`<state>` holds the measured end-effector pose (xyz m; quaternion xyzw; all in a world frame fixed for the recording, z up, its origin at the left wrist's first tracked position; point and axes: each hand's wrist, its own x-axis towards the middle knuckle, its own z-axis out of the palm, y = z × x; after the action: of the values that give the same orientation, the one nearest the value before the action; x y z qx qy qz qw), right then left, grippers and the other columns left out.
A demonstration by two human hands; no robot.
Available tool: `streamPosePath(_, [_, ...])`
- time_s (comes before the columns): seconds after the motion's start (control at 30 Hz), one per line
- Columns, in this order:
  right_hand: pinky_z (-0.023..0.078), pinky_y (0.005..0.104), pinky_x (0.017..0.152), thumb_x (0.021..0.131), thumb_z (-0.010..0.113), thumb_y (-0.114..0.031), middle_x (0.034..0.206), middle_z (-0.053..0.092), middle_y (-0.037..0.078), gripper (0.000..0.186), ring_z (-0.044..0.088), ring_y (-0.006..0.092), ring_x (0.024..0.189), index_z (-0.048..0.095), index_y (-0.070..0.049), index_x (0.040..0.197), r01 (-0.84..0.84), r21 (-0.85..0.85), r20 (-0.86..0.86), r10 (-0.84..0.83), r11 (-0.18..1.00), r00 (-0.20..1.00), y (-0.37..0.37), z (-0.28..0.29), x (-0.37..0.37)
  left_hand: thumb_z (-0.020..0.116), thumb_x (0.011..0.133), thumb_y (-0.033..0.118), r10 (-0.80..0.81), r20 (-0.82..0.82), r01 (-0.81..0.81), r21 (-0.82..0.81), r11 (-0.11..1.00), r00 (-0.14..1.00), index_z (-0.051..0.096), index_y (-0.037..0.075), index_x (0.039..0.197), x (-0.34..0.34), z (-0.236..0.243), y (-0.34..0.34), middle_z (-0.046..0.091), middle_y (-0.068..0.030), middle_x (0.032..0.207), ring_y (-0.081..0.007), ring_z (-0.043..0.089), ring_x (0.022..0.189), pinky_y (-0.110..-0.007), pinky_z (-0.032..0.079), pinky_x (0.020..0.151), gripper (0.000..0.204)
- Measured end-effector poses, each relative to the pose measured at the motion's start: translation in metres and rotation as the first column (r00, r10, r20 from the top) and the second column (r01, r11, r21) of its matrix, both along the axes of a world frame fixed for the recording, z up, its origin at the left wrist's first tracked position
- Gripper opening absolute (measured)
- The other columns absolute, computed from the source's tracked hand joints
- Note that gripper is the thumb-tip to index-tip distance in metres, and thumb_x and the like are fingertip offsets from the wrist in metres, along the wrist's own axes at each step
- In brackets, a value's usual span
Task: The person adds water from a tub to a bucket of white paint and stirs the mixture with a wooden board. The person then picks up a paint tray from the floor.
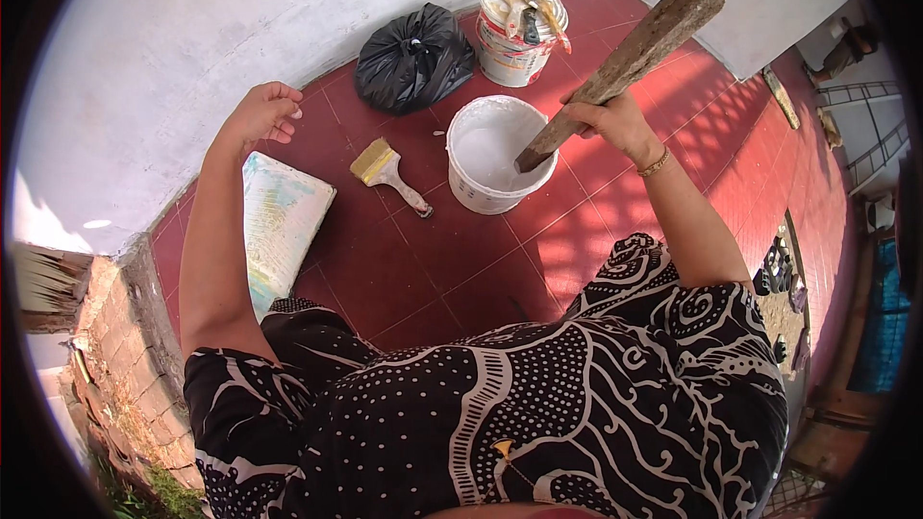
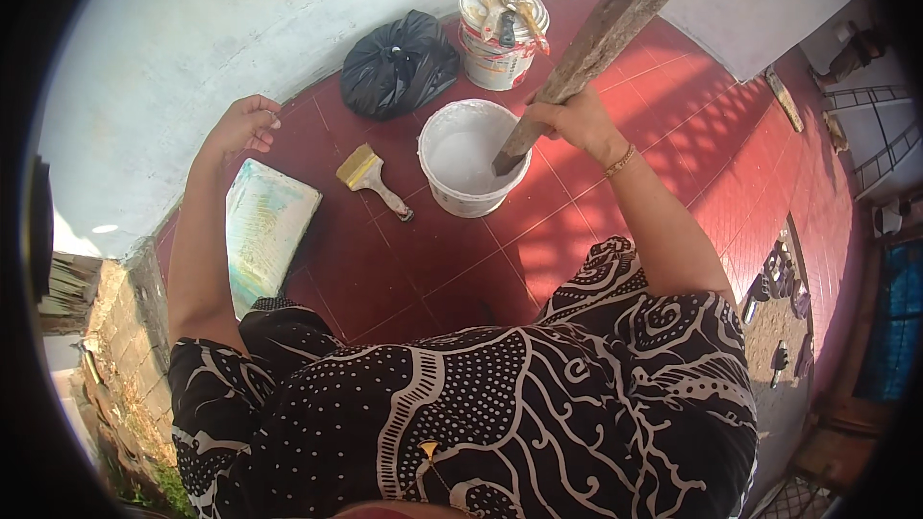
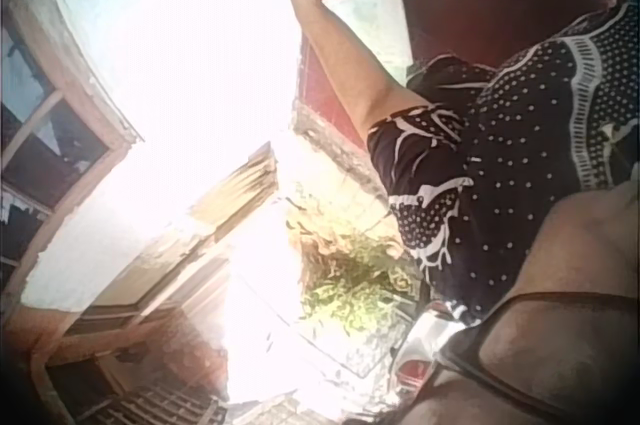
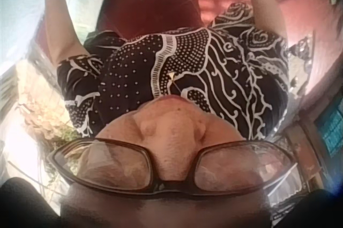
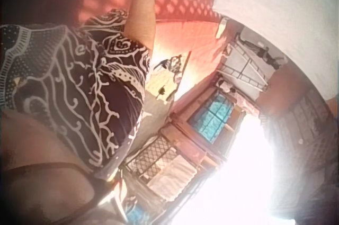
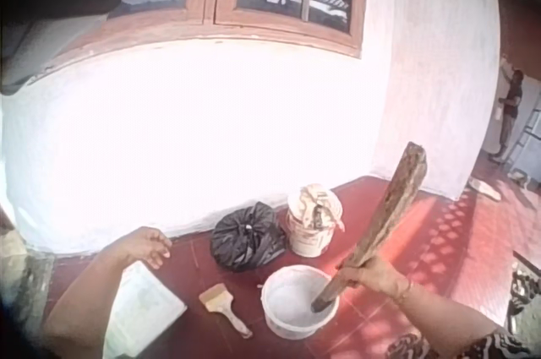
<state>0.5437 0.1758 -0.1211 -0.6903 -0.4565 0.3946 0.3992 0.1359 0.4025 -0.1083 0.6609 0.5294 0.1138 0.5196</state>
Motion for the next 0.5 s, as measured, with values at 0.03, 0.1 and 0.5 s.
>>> streamPosePath(0.03, [0.052,0.0266,0.06,0.075,0.068,-0.011,0.086,0.065,0.008,0.017,0.062,0.0145,0.074,0.061,0.001,0.085,0.008,0.001,0.002,-0.008,1.0,1.0,0.0,-0.006,0.003,0.057,0.08,0.011,-0.007,-0.008,0.007,0.004,1.0,1.0,0.054,0.003,0.102,0.002,0.0,0.0,0.057,-0.0032,0.081,-0.0095,0.054,0.059,-0.024,0.049,0.054,0.024])
streamPosePath(0.1, [0.049,0.0246,0.059,0.079,0.068,-0.016,0.083,0.065,0.008,0.023,0.059,0.0114,0.069,0.065,0.0,0.096,-0.036,0.319,0.087,0.009,0.947,0.996,0.002,-0.031,0.008,0.057,0.08,0.011,-0.021,-0.004,0.021,0.0,1.0,1.0,0.054,0.003,0.102,0.006,0.001,0.0,0.057,-0.0033,0.081,-0.0095,0.054,0.059,-0.024,0.049,0.054,0.024])
streamPosePath(0.5, [0.052,0.0249,0.058,0.079,0.068,-0.016,0.086,0.066,0.008,0.024,0.062,0.0138,0.071,0.065,0.001,0.096,-0.155,-0.003,-0.087,0.154,0.988,0.984,-0.004,-0.006,-0.013,0.057,0.08,0.011,-0.004,0.011,0.003,0.018,1.0,1.0,0.054,0.003,0.102,0.002,0.008,-0.003,0.056,-0.0027,0.081,-0.0091,0.054,0.059,-0.023,0.049,0.055,0.023])
